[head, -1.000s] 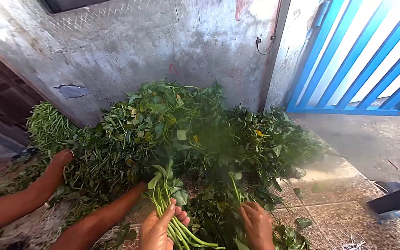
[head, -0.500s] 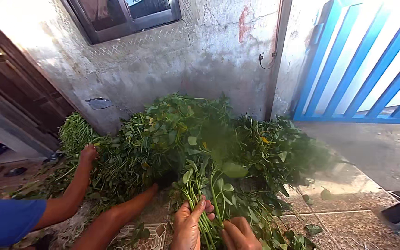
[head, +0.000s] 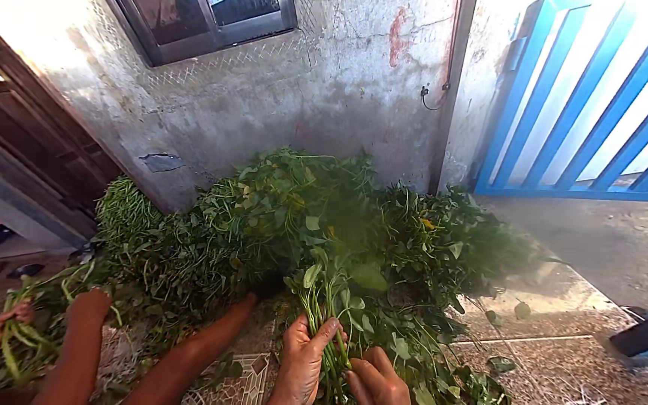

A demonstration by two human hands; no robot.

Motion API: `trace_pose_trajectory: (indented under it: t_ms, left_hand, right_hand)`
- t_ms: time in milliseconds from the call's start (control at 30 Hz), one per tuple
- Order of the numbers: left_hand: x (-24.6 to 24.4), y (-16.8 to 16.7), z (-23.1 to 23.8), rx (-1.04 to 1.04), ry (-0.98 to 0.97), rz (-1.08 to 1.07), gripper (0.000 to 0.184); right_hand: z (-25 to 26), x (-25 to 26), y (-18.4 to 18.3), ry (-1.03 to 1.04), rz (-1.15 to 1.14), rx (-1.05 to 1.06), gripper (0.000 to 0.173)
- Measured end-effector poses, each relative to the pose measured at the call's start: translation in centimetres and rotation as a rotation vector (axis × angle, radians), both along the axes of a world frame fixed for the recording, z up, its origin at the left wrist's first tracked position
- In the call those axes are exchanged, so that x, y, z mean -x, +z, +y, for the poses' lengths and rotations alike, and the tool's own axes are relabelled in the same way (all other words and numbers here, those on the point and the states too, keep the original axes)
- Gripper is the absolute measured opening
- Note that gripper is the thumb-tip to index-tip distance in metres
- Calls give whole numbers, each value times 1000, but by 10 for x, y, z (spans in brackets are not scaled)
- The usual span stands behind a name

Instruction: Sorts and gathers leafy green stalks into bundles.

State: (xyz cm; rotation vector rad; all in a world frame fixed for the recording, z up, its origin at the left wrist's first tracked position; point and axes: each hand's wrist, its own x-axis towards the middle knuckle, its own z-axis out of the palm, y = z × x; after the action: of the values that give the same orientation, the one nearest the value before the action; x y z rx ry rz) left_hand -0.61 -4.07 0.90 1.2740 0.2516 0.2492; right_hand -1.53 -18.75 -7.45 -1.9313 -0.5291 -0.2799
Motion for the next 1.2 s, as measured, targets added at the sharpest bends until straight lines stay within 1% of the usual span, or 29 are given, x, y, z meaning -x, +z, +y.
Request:
trace_pose_trajectory:
  t_ms: [133, 267, 400, 500, 567, 633, 667, 700, 767, 833, 900, 967, 1033, 1100, 1200]
  left_hand:
    - [1, 4, 7, 70, -75, 46, 25]
    - [1, 5, 9, 135, -103, 73, 16]
    - [1, 4, 12, 296, -171, 22, 15]
    - [0, 3, 11, 384, -190, -25, 16]
    - [-1, 0, 11, 409, -235, -91, 16]
    - [-2, -1, 10, 411, -269, -135, 13]
    - [-2, -1, 8, 413, -260, -137, 12]
    - [-3, 0, 7, 408, -228, -128, 12]
    - [-7, 4, 5, 369, -101, -95, 14]
    - [-11, 7, 7, 346, 42, -49, 17]
    - [-12, 10, 8, 324, 147, -18, 17]
    - [-11, 15, 18, 270, 236, -30, 18]
    - [-13, 23, 40, 210, 357, -68, 23]
    - [-11, 29, 54, 203, 463, -81, 21]
    - [-7, 27, 46, 196, 486, -54, 17]
  right_hand:
    - [-4, -3, 3, 120, 123, -98, 29]
    - [-11, -7, 3, 293, 232, -164, 38]
    - [-19, -11, 4, 476, 374, -307, 38]
    - [-24, -14, 8, 607, 551, -435, 34]
    - [-25, -15, 11, 671, 654, -497, 33]
    - [-24, -15, 12, 706, 671, -514, 33]
    - [-23, -15, 10, 698, 634, -490, 33]
    - [-22, -15, 9, 673, 561, -422, 34]
    - [-20, -13, 9, 556, 348, -152, 37]
    - [-18, -8, 9, 390, 90, 151, 34]
    - [-21, -6, 4, 279, -132, 308, 29]
    - [-35, -7, -3, 228, -283, 424, 25]
    - [-60, -6, -14, 247, -305, 519, 24]
    - [-83, 1, -30, 277, -282, 566, 23]
    - [-98, 9, -44, 318, -204, 588, 23]
